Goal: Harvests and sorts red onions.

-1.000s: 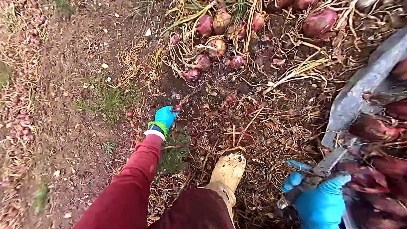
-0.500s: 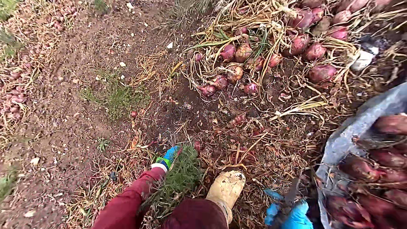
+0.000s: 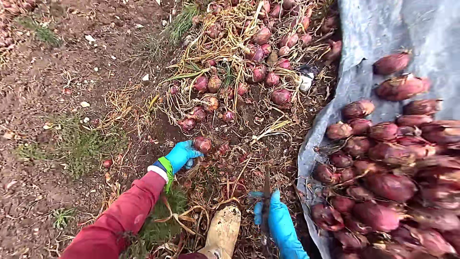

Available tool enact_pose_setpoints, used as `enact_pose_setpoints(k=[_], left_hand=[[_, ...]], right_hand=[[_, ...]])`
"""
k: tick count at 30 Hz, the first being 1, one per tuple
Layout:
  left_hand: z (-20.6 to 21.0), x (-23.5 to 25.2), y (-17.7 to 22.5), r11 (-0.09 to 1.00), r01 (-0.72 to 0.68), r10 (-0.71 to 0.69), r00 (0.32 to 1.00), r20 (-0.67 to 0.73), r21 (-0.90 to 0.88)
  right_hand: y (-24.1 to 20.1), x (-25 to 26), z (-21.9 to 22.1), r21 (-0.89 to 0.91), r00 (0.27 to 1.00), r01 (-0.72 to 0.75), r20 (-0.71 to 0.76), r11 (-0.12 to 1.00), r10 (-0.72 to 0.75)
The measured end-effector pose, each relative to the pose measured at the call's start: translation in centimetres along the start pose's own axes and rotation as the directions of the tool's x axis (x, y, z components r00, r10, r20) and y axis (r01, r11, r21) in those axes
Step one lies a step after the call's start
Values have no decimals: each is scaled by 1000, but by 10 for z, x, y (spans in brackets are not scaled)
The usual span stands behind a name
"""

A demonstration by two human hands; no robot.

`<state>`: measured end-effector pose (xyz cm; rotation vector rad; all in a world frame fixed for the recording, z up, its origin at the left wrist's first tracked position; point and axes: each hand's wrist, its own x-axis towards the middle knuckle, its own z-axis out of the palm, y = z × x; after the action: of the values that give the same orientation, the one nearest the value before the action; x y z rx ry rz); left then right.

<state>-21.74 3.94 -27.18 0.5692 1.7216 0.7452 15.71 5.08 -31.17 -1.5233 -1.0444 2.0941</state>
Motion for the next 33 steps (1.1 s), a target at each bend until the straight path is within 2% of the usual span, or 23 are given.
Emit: enact_pose_setpoints(k=[2, 3, 5, 7, 8, 10, 12, 13, 15, 17, 18, 19, 20, 21, 22, 23, 25, 27, 28, 29, 31, 33], left_hand=[[38, -15, 56, 990, -142, 140, 983, 120, 6], [58, -22, 80, 974, -216, 201, 962, 185, 62], [95, -30, 110, 877, -386, 283, 896, 343, 286], [130, -39, 120, 633, -534, 284, 834, 474, 560], [146, -43, 123, 501, -569, 260, 818, 513, 652], [171, -52, 131, 336, -570, 138, 817, 560, 750], [189, -50, 143, 287, -524, 53, 844, 533, 802], [196, -45, 148, 285, -494, 62, 864, 499, 821], [214, -36, 154, 361, -432, 150, 902, 406, 827], [245, -39, 166, 414, -442, 218, 897, 385, 796], [266, -49, 175, 359, -493, 210, 870, 446, 792], [291, -60, 189, 244, -565, 141, 825, 548, 788], [319, -70, 207, 132, -629, -7, 772, 636, 766], [344, -76, 224, 73, -685, -136, 713, 688, 725], [361, -76, 241, 52, -706, -184, 688, 702, 706], [369, -69, 257, 42, -693, -148, 709, 690, 720], [358, -40, 291, 43, -537, 13, 844, 537, 843], [313, -17, 304, 134, -306, 125, 949, 291, 942], [286, -9, 301, 144, -215, 132, 972, 197, 966], [259, 0, 297, 96, -152, 99, 985, 143, 984], [216, 18, 281, 8, -105, 3, 994, 105, 994], [194, 43, 274, 20, -105, -20, 994, 106, 994]], right_hand=[[-10, 3, 2, 21, 997, 17, 72, 1000, -18], [-16, 4, 5, 39, 991, 74, 113, 996, -78], [-36, -1, 10, 86, 963, 223, 136, 971, -233], [-58, -9, 10, 112, 931, 360, 23, 926, -364], [-66, -11, 5, 97, 910, 416, -53, 904, -412], [-75, -17, -13, 21, 892, 435, -149, 900, -428], [-78, -25, -41, -44, 921, 369, -118, 928, -372], [-80, -29, -58, -54, 942, 326, -72, 944, -329], [-78, -35, -91, -7, 956, 290, -52, 957, -290], [-74, -38, -114, 16, 969, 232, -91, 972, -230], [-72, -42, -127, -12, 980, 194, -53, 981, -194], [-74, -46, -141, -51, 984, 176, 7, 983, -176], [-83, -51, -154, -63, 980, 196, 40, 979, -193], [-94, -58, -165, -50, 975, 221, 20, 974, -220], [-104, -66, -175, -23, 970, 239, -41, 971, -240], [-112, -73, -186, 29, 956, 270, -131, 963, -264], [-133, -81, -210, 146, 913, 334, -294, 931, -282], [-153, -90, -233, 160, 898, 332, -355, 930, -259], [-160, -92, -241, 150, 900, 321, -355, 935, -252], [-165, -90, -244, 143, 908, 300, -347, 943, -236], [-165, -79, -242, 138, 941, 210, -296, 968, -162], [-157, -59, -230, 141, 967, 135, -237, 981, -99]])
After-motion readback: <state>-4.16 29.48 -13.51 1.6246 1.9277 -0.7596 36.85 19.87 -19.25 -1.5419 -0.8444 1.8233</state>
